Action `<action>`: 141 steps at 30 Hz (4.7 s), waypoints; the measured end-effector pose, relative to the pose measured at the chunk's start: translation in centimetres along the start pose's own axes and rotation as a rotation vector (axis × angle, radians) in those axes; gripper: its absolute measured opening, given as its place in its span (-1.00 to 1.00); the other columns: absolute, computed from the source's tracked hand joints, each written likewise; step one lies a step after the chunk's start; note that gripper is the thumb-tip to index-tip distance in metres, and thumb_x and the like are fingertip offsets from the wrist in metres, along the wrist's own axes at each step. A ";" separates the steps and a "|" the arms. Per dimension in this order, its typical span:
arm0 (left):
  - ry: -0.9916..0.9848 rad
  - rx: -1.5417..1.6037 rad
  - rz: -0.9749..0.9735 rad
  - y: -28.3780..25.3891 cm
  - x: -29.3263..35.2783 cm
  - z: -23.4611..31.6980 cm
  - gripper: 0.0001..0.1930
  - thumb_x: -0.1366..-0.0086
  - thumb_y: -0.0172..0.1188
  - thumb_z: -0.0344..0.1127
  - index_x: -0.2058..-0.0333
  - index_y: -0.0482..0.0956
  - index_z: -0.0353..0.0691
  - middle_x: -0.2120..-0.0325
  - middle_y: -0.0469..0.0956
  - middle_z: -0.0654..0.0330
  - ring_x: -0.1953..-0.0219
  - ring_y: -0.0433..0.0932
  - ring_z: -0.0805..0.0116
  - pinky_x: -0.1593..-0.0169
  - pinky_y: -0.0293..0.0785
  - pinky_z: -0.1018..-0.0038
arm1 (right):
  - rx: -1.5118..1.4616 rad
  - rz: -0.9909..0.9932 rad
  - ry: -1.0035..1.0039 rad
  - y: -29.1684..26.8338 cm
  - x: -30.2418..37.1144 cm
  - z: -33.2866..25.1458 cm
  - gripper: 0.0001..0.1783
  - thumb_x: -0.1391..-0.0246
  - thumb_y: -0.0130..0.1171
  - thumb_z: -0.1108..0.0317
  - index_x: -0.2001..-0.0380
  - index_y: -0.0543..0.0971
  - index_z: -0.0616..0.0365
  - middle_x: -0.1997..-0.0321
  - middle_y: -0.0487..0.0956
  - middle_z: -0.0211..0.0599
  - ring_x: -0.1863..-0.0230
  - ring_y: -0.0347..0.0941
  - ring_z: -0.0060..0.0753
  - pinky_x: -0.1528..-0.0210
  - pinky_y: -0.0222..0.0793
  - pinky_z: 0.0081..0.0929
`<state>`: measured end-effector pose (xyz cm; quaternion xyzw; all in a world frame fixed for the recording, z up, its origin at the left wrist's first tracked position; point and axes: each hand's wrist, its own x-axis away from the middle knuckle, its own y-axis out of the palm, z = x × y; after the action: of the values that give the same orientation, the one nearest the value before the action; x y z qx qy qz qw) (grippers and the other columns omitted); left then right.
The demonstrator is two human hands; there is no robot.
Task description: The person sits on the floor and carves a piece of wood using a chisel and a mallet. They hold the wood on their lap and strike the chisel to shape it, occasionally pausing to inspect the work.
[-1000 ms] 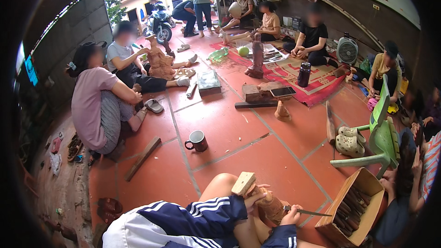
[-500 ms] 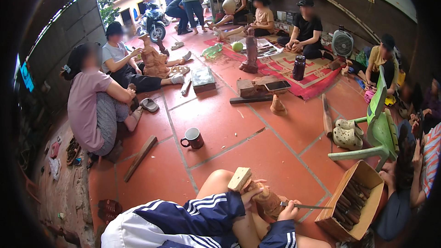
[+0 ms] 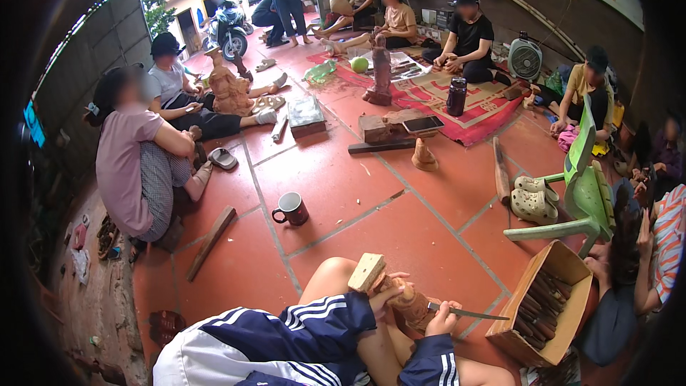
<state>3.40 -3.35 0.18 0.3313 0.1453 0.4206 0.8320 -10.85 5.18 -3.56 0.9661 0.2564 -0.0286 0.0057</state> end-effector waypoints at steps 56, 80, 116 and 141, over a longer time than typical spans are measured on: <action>-0.042 0.000 0.029 0.3 0.7 1.1 -0.64 -0.10 0.11 -0.42 0.09 0.34 -0.21 0.25 0.47 0.14 0.16 0.43 0.39 0.07 0.38 0.48 | -0.028 -0.111 0.006 -0.2 0.0 0.5 -0.81 -0.07 -0.10 0.34 0.52 0.32 0.23 0.42 0.22 -0.42 0.63 0.14 -0.69 0.56 0.11 -0.69; -0.044 0.042 0.008 -0.4 0.2 -0.2 -0.65 -0.12 0.07 -0.44 0.07 0.32 -0.23 0.21 0.47 0.09 0.13 0.44 0.34 0.04 0.37 0.44 | 0.185 -0.040 -0.344 -0.7 -0.9 2.6 -0.81 -0.09 -0.14 0.33 0.50 0.29 0.22 0.48 0.25 -0.34 0.53 0.20 -0.51 0.42 0.17 -0.54; -0.097 0.034 0.042 0.2 0.7 0.8 -0.64 -0.12 0.07 -0.43 0.07 0.31 -0.20 0.19 0.46 0.12 0.12 0.42 0.34 0.03 0.36 0.43 | 0.033 -0.145 0.051 -0.5 0.0 -0.3 -0.78 -0.08 -0.08 0.29 0.53 0.32 0.21 0.52 0.32 -0.36 0.58 0.22 -0.61 0.55 0.16 -0.60; -0.133 0.078 0.074 0.5 0.7 0.9 -0.64 -0.12 0.08 -0.45 0.06 0.32 -0.21 0.19 0.46 0.10 0.12 0.43 0.35 0.03 0.36 0.45 | -0.083 -0.232 0.040 -0.5 -0.2 -0.5 -0.85 -0.03 0.01 0.35 0.44 0.33 0.19 0.39 0.27 -0.42 0.61 0.26 -0.69 0.56 0.19 -0.74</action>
<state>3.96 -3.01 1.20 0.3956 0.0936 0.4222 0.8102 -11.27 5.57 -3.07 0.9292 0.3676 0.0010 0.0372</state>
